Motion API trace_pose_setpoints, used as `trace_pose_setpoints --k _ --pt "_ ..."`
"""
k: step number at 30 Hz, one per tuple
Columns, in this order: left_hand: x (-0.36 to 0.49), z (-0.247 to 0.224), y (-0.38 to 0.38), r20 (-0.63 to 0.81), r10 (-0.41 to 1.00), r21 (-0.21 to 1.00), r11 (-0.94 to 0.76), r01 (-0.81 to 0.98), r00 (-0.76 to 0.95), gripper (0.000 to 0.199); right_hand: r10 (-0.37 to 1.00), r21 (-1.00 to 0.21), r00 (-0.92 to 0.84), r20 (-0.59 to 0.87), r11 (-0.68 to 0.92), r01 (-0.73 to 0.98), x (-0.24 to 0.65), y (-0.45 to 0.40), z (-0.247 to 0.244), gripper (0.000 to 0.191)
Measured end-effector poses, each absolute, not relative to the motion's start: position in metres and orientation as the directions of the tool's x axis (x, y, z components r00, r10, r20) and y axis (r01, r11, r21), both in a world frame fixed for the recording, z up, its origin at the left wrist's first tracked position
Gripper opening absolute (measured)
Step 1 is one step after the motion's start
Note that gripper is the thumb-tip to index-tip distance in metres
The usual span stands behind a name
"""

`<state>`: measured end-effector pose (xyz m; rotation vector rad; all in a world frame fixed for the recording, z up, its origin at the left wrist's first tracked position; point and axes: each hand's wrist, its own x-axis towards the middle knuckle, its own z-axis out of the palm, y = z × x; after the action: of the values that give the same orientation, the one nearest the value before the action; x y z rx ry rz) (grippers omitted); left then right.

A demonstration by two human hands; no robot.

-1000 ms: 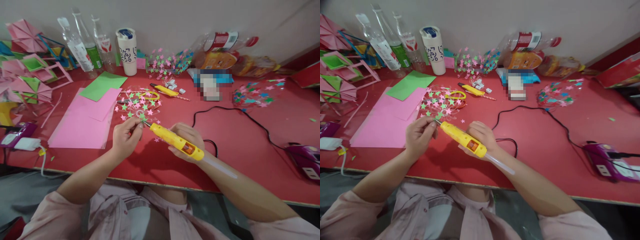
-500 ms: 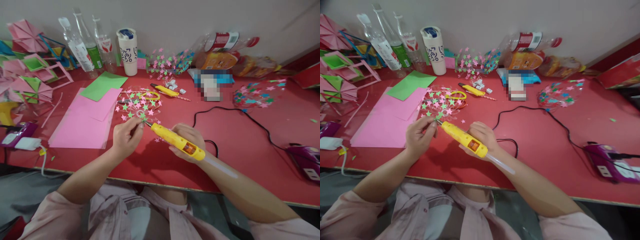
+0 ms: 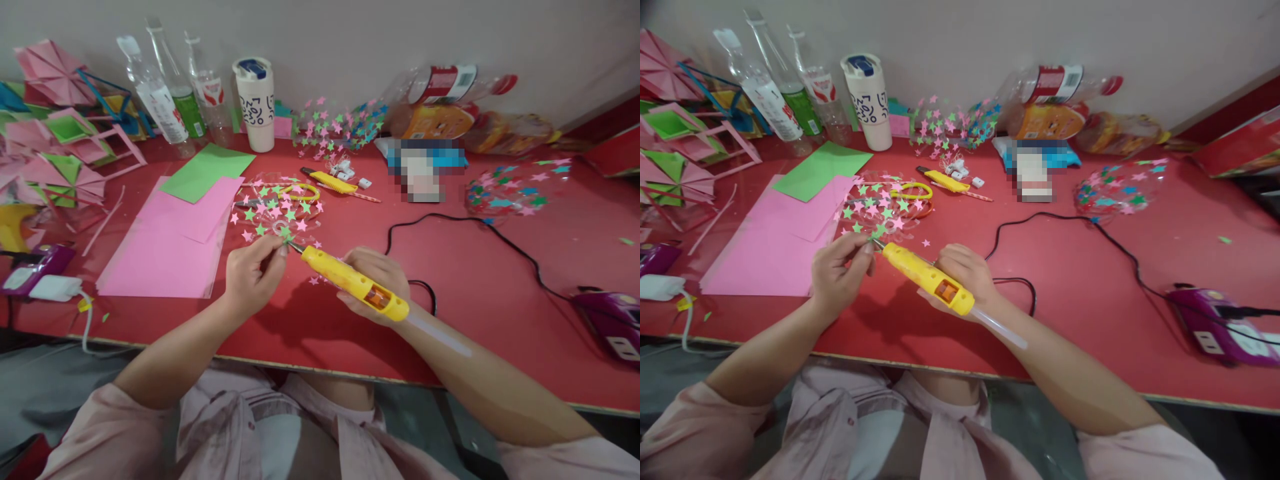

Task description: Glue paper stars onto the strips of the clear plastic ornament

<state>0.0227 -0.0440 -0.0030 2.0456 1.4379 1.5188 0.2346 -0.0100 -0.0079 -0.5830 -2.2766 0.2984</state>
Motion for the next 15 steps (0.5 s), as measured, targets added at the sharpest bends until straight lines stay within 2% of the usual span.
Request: trace_pose_setpoints --k 15 --pt "0.0229 -0.003 -0.0435 0.619 0.785 0.641 -0.506 0.578 0.001 0.017 0.49 -0.364 -0.611 0.622 0.872 0.328 0.2343 -0.009 -0.0083 0.031"
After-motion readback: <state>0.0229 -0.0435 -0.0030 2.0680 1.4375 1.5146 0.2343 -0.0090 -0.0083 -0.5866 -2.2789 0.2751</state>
